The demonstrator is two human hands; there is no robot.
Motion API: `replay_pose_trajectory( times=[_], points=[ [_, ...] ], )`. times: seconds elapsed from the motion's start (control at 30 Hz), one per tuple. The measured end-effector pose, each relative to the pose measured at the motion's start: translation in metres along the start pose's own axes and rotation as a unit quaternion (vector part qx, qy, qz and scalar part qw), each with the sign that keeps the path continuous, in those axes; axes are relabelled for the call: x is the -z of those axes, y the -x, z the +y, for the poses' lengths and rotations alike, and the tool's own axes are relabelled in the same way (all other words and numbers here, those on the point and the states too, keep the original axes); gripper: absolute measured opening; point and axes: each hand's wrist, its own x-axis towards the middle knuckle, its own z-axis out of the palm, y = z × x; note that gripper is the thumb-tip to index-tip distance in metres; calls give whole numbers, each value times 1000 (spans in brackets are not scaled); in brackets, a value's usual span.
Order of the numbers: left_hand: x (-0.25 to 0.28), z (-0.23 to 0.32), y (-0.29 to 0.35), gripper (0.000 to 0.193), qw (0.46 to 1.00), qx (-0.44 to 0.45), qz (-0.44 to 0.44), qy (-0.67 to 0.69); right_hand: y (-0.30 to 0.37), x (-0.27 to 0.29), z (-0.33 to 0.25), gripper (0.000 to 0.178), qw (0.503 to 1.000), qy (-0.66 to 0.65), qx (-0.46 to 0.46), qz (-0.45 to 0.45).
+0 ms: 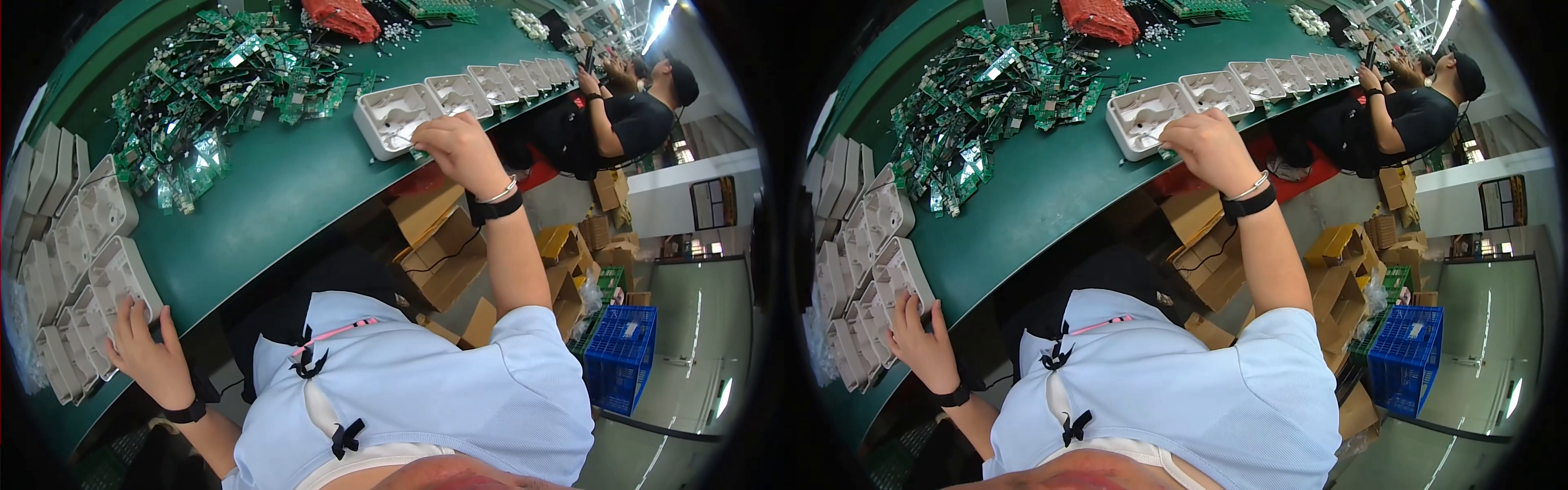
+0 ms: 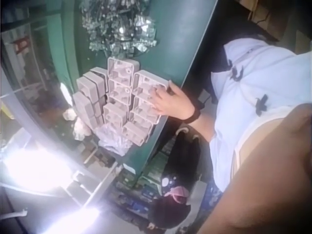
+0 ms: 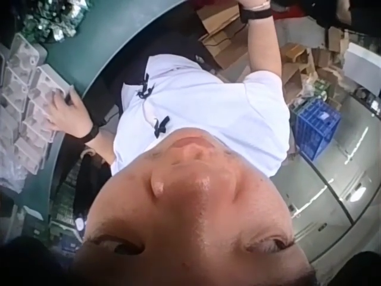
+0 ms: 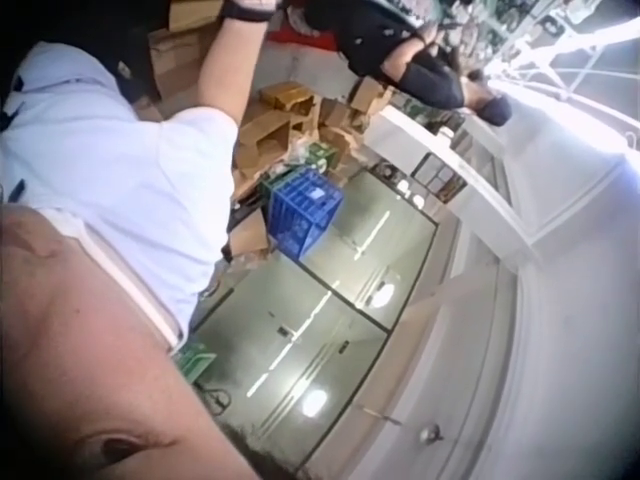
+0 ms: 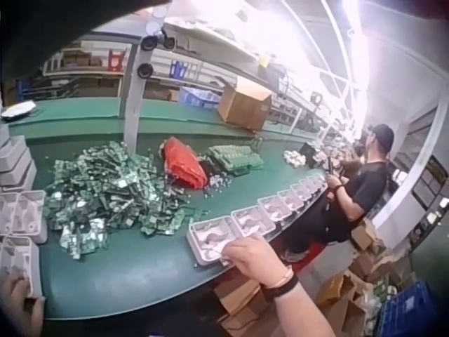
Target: The person assembles electronic devices by picking up a plastic housing and a circuit board, inserting the board into the housing, and connecting a wire. After pressing the components together, they place the unit onto the workbench and repeat the process.
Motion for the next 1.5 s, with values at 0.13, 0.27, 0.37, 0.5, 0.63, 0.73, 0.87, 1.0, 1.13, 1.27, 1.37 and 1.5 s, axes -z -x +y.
replay_pose_trajectory(
  times=[0.13,0.27,0.37,0.5,0.63,0.73,0.87,1.0,1.13,1.27,1.37,1.5],
  points=[
    [-1,-2,-2,34,1000,-15,11,1,10,6,24,12,999,29,-35,-4],
    [10,-4,5,32,999,-7,26,25,6,5,39,11,998,44,-53,-16],
    [28,7,2,34,991,-66,64,98,6,6,44,12,996,54,-65,-23],
    [42,25,-10,36,976,-106,44,187,14,10,24,20,993,92,-68,-27],
    [42,36,-12,39,939,-184,-6,290,-6,7,-19,25,992,92,-44,74],
    [35,40,-14,41,919,-221,-37,325,-35,-4,-68,27,991,-23,-58,116],
    [28,42,-18,41,899,-255,-62,351,-84,-19,-94,30,977,-158,-112,88],
    [23,43,-27,38,884,-280,-70,367,-141,-41,-43,34,988,13,-110,110],
    [16,46,-33,38,878,-307,-75,359,-185,-51,-18,38,995,33,-84,29],
    [13,47,-37,37,889,-302,-80,334,-211,-29,-25,32,990,-66,-88,-89],
    [12,46,-36,52,898,-297,-69,318,-220,-5,-46,8,666,-711,-226,0],
    [11,51,-26,82,926,-173,-22,336,-226,-16,-20,12,356,-896,-208,-165]
  ],
)
